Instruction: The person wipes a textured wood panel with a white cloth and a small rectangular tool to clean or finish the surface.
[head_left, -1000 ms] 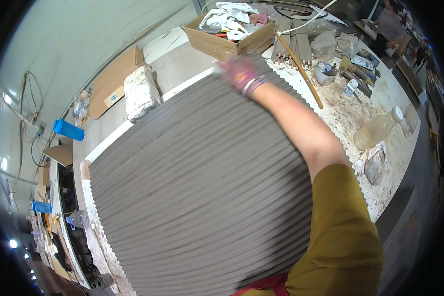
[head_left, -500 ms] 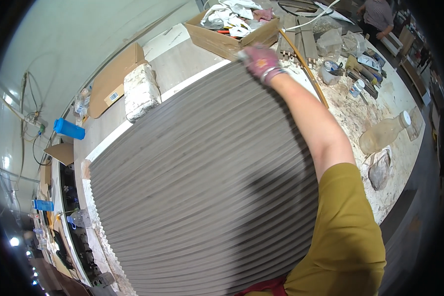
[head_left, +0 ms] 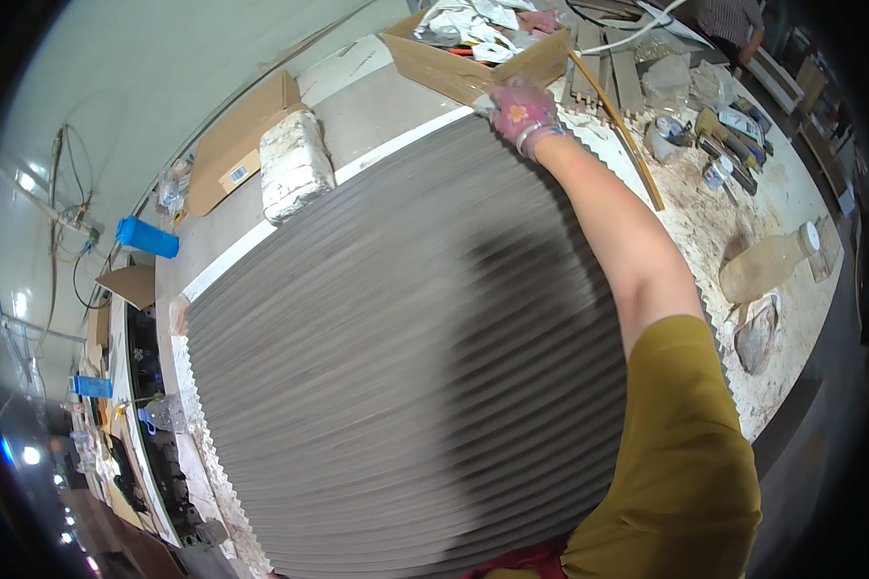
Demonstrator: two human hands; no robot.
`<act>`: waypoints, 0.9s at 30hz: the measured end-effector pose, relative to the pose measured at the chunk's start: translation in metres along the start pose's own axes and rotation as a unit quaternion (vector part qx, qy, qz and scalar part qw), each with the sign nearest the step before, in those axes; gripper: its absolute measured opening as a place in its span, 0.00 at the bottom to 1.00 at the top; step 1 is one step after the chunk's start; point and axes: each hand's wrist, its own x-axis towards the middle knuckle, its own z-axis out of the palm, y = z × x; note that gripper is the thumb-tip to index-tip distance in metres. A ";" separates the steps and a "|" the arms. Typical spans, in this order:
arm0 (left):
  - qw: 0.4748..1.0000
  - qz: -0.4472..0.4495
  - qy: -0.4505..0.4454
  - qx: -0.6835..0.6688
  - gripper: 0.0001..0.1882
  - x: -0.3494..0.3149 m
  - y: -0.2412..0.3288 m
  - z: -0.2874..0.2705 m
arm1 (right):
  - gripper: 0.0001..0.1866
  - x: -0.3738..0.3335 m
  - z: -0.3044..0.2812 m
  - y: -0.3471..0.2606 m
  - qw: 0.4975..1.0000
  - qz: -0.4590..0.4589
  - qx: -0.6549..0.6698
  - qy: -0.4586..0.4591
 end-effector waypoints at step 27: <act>0.911 -0.127 0.038 -0.391 0.22 -0.032 0.083 -0.018 | 0.22 -0.105 -0.017 -0.020 0.938 -0.101 0.331 -0.003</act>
